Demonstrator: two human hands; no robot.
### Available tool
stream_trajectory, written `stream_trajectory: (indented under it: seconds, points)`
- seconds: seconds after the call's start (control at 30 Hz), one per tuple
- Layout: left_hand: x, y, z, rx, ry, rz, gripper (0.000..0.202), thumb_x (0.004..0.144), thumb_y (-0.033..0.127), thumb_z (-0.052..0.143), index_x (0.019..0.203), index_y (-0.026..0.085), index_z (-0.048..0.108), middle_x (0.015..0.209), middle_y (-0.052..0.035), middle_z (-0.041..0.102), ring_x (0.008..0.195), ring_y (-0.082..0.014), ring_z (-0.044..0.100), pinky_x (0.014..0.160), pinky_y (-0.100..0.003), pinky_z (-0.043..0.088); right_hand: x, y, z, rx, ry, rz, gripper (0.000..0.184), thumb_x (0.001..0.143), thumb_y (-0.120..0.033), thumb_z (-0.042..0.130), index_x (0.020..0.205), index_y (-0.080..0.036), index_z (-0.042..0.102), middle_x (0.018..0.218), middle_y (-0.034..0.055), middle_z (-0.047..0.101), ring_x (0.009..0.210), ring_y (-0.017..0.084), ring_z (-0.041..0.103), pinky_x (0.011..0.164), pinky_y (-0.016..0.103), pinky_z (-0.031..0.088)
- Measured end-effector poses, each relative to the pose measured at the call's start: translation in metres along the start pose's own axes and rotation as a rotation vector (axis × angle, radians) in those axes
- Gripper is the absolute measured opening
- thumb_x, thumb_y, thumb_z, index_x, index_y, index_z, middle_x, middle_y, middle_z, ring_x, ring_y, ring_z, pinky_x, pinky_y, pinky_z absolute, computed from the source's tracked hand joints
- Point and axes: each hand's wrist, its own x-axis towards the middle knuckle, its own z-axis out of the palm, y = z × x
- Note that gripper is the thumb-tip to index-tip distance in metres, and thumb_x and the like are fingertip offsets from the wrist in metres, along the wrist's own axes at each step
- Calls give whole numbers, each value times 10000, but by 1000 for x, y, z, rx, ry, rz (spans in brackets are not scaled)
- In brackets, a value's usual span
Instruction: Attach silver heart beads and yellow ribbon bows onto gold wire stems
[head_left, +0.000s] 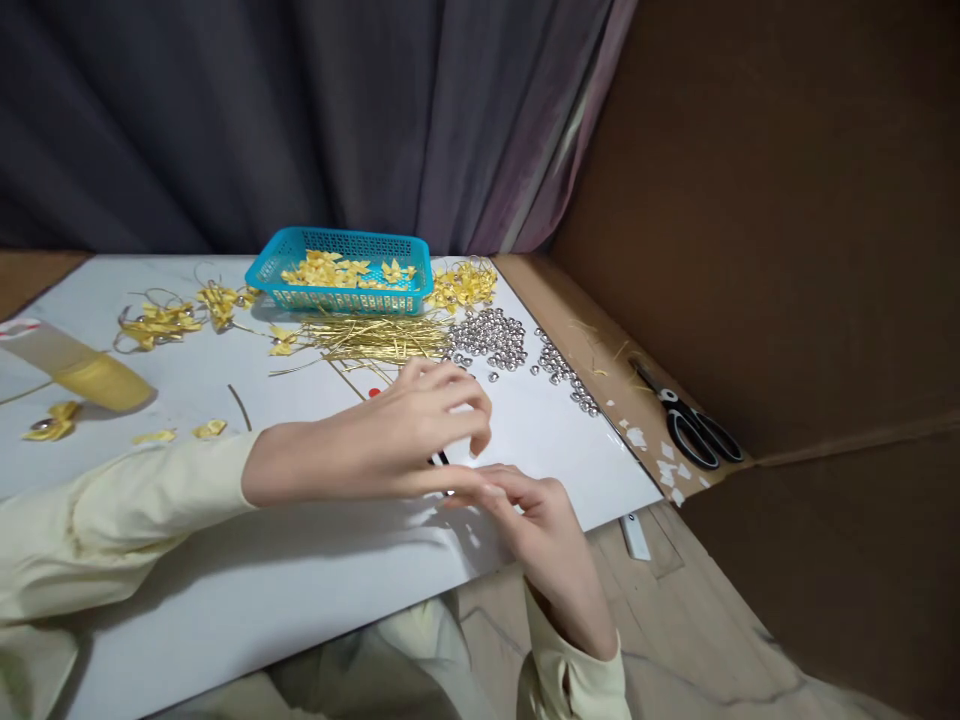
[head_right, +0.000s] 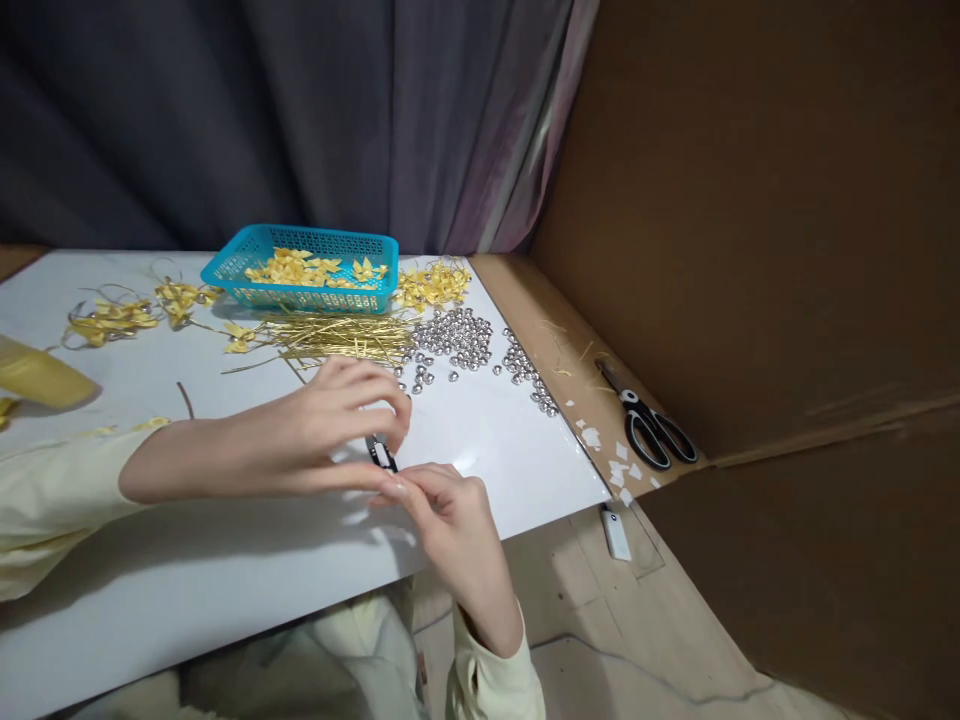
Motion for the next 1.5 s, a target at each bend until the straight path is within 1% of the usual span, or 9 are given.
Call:
stream_trajectory:
  seconds: [0.17, 0.27, 0.4, 0.6, 0.77, 1.07, 1.3, 1.4, 1.5]
  points:
    - [13, 9, 17, 344, -39, 260, 294, 973, 343, 471, 753, 169, 561, 752, -38, 604, 788, -214, 484, 713, -353, 289, 2, -2, 2, -130, -23, -103, 338, 790, -86, 485, 596, -217, 728, 615, -3, 677, 755, 178, 623, 750, 263, 440]
    - [14, 8, 18, 334, -122, 334, 168, 945, 157, 496, 790, 171, 559, 727, -18, 584, 731, -191, 456, 663, -337, 283, 2, -4, 1, -135, -76, -68, 368, 774, -67, 471, 597, -230, 749, 649, 1, 706, 769, 177, 629, 766, 260, 429]
    - [10, 6, 14, 228, -150, 373, 178, 934, 84, 464, 788, 162, 530, 741, -28, 567, 724, -186, 438, 659, -319, 310, 1, -4, -1, -61, -110, 0, 323, 815, -117, 510, 681, -224, 783, 713, 10, 739, 737, 166, 617, 717, 251, 417]
    - [10, -3, 11, -83, -124, 197, 266, 985, 143, 351, 737, 187, 438, 723, -42, 532, 696, -175, 417, 676, -274, 359, -5, -2, -2, 165, 9, 71, 264, 889, -358, 607, 742, -206, 765, 766, 26, 749, 840, 189, 640, 811, 273, 432]
    - [7, -5, 10, -294, -137, 19, 281, 1008, 216, 295, 751, 203, 406, 726, -20, 477, 708, -163, 436, 685, -259, 365, -8, -2, 0, 267, 63, 30, 268, 940, -340, 543, 768, -209, 702, 656, -6, 703, 745, 163, 636, 818, 279, 434]
    - [-1, -6, 11, -480, -142, -206, 304, 998, 313, 323, 744, 189, 436, 729, 11, 467, 657, -119, 467, 644, -227, 359, -8, 8, 8, 361, -5, -3, 265, 964, -344, 507, 828, -201, 684, 590, -32, 608, 610, 128, 549, 693, 267, 410]
    - [-41, -57, -14, -183, 69, -611, 309, 975, 397, 398, 934, 156, 587, 890, -36, 635, 806, -161, 575, 715, -241, 386, -5, 15, 12, 419, 40, 19, 270, 958, -344, 520, 799, -198, 683, 536, -31, 604, 577, 127, 543, 689, 278, 401]
    - [-69, -79, -11, -77, 19, -606, 286, 968, 380, 422, 1010, 157, 597, 1010, -68, 651, 927, -194, 582, 810, -269, 396, -2, 17, 14, 433, 39, 57, 272, 947, -359, 531, 793, -195, 683, 514, -27, 599, 561, 131, 527, 664, 278, 395]
    - [-86, -80, -2, -48, 21, -614, 292, 976, 381, 411, 1034, 172, 607, 1030, -76, 650, 960, -202, 582, 847, -287, 411, -1, 19, 16, 426, 15, 87, 282, 946, -373, 527, 805, -188, 687, 506, -24, 597, 536, 129, 519, 646, 277, 392]
